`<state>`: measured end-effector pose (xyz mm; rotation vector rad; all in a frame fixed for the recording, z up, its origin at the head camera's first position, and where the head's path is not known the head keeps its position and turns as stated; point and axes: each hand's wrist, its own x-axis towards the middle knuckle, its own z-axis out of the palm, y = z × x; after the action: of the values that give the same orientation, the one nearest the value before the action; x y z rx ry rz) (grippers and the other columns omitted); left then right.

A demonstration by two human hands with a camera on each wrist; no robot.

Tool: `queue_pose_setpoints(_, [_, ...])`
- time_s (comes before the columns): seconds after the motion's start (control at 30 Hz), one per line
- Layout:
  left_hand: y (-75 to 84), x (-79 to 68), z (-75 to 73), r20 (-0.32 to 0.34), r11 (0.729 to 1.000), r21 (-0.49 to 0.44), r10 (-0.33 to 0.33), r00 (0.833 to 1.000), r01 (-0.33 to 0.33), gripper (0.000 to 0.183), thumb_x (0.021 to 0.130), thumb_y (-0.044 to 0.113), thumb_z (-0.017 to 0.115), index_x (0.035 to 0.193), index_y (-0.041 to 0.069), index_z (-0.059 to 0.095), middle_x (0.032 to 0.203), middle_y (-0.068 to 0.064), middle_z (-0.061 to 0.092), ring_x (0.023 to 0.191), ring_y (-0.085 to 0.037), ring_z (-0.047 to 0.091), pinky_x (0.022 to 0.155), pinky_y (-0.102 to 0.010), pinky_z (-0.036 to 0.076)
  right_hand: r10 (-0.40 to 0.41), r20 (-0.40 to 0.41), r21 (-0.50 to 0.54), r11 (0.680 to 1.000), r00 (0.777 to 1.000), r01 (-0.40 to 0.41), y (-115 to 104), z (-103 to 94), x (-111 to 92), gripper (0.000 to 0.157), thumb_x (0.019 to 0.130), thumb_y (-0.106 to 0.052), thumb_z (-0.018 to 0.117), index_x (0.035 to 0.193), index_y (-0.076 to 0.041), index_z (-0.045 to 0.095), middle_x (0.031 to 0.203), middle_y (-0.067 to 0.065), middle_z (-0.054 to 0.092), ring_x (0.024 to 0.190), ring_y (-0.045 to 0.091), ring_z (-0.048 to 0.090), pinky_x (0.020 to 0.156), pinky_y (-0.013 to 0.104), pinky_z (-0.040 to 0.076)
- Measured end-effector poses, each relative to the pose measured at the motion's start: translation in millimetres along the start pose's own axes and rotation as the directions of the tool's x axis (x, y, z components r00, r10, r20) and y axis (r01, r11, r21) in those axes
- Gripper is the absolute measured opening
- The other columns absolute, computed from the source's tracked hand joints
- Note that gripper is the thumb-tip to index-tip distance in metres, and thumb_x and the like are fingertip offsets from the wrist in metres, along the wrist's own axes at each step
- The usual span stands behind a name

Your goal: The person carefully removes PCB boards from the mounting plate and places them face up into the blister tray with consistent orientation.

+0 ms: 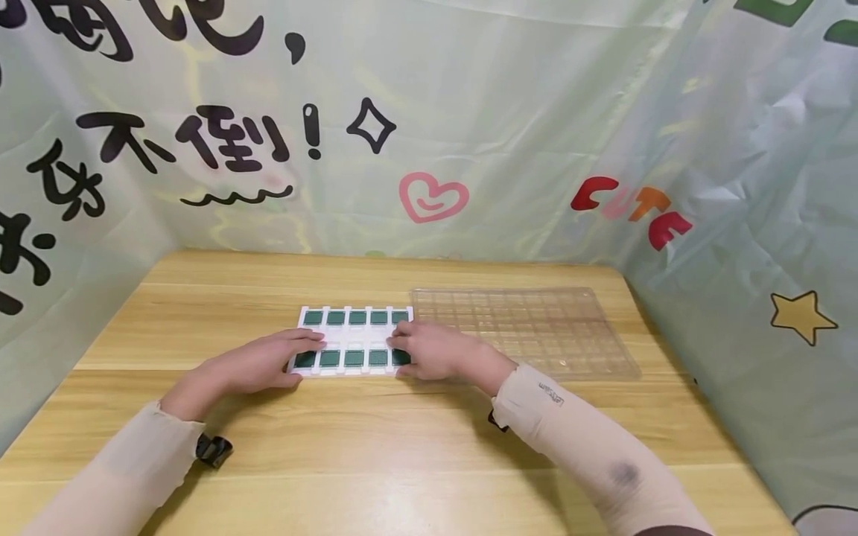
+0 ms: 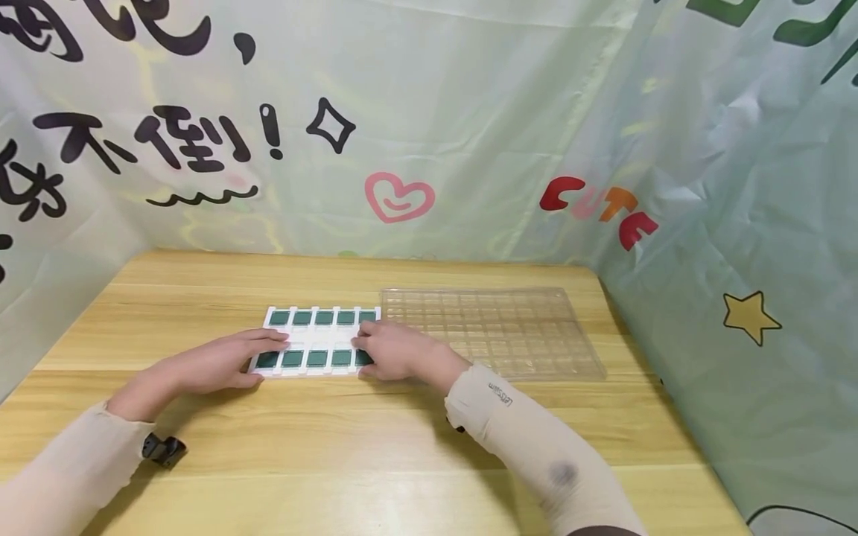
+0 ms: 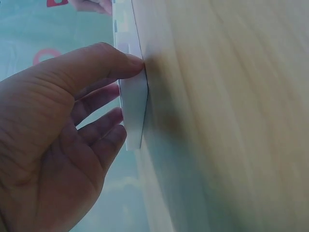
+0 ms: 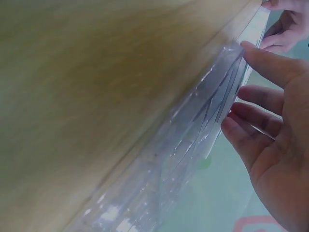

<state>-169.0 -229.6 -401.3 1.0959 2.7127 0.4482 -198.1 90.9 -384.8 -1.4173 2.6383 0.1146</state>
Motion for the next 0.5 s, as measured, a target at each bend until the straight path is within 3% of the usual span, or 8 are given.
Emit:
queue_pose_setpoints(0.33, [6.8,10.6,5.7,0.011,1.0,-0.007,-0.024,1.0,0.024,0.055,0.09,0.016,0.069,0.14,0.002,0.052,0.149,-0.014,0.042,0.138,-0.037,0.035,0.107,-0.052,0.036,0.027,-0.036,0.097,0.995,0.999,-0.024,6,4.2,-17,0.06,0.095,-0.044,0.062,0.14,-0.006,0.053,0.137,0.008,0.051,0.122,0.023,0.053,0.106,0.035,0.041])
queue_pose_setpoints(0.5, [8.8,11.7,7.3,-0.004,1.0,-0.005,-0.017,1.0,0.017,0.055,0.091,0.02,0.07,0.139,0.001,0.053,0.148,-0.015,0.043,0.137,-0.038,0.036,0.107,-0.053,0.036,0.042,-0.062,0.12,0.992,0.997,-0.035,12,7.5,-26,0.062,0.096,-0.048,0.059,0.143,-0.009,0.051,0.144,0.008,0.047,0.132,0.024,0.045,0.11,0.037,0.036])
